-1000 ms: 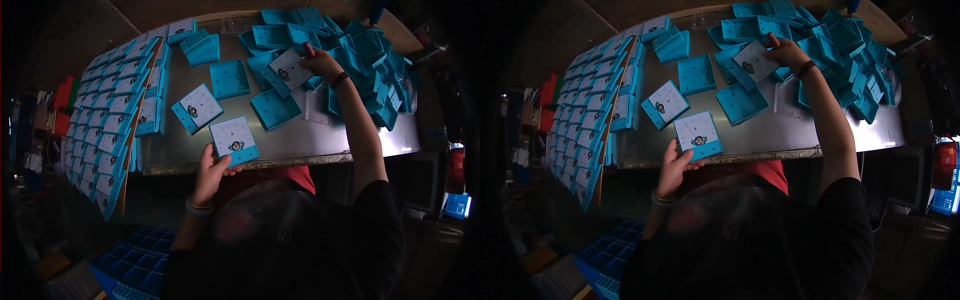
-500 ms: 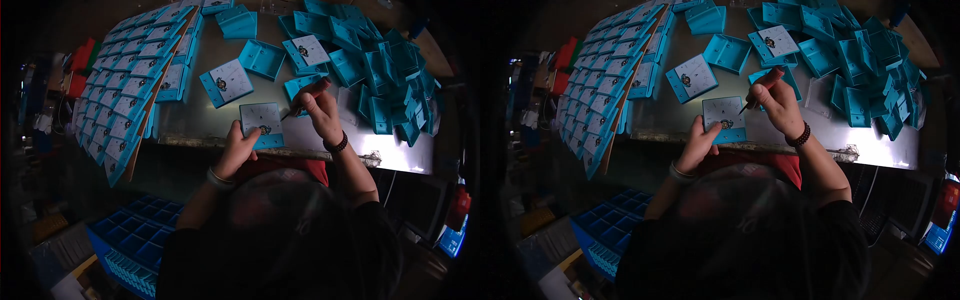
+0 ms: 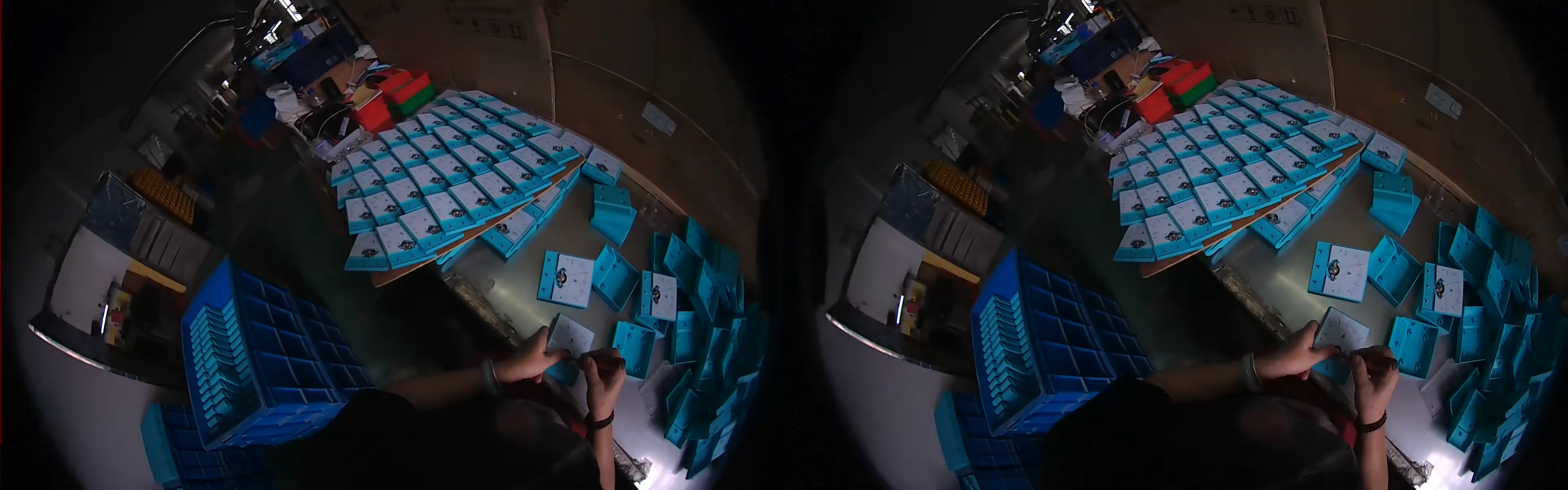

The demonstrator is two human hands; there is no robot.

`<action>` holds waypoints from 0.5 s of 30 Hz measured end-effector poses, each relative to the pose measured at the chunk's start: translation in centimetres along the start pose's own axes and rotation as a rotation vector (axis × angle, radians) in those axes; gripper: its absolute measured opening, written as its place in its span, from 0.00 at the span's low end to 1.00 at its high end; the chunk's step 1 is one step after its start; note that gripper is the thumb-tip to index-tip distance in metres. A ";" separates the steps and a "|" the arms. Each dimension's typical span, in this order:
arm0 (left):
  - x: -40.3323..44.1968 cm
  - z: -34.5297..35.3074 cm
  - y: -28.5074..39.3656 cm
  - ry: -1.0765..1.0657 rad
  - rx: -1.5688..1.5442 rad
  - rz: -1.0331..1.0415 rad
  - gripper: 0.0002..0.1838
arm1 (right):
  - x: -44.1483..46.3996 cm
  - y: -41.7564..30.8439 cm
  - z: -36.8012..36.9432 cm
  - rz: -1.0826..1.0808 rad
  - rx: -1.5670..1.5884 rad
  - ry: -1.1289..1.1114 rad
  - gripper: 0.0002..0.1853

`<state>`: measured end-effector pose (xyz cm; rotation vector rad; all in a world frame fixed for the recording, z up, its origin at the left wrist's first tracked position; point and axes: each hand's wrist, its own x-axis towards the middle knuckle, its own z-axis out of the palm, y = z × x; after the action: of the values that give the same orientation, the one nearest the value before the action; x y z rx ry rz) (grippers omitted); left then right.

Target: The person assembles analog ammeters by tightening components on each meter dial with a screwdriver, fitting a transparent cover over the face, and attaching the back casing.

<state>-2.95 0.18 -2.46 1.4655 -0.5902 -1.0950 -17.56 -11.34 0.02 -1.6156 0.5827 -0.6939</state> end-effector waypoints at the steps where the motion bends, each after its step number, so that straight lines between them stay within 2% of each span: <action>1: 0.2 0.1 -0.2 0.004 0.004 0.016 0.19 | 0.2 0.1 0.0 0.009 0.018 -0.009 0.07; 5: 0.4 -0.1 0.2 -0.025 0.019 -0.022 0.20 | 0.6 -0.7 0.1 -0.017 0.055 -0.053 0.08; 10: 0.2 -0.1 0.1 -0.019 -0.007 0.031 0.21 | 0.9 -0.2 -0.1 -0.011 0.005 -0.103 0.11; 15: 0.2 -0.3 0.1 -0.017 -0.011 -0.004 0.22 | 1.5 -0.9 -0.1 -0.060 0.001 -0.175 0.10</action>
<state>-2.54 0.12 -2.42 1.4500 -0.5925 -1.1131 -16.65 -12.35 1.12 -1.6790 0.4080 -0.5887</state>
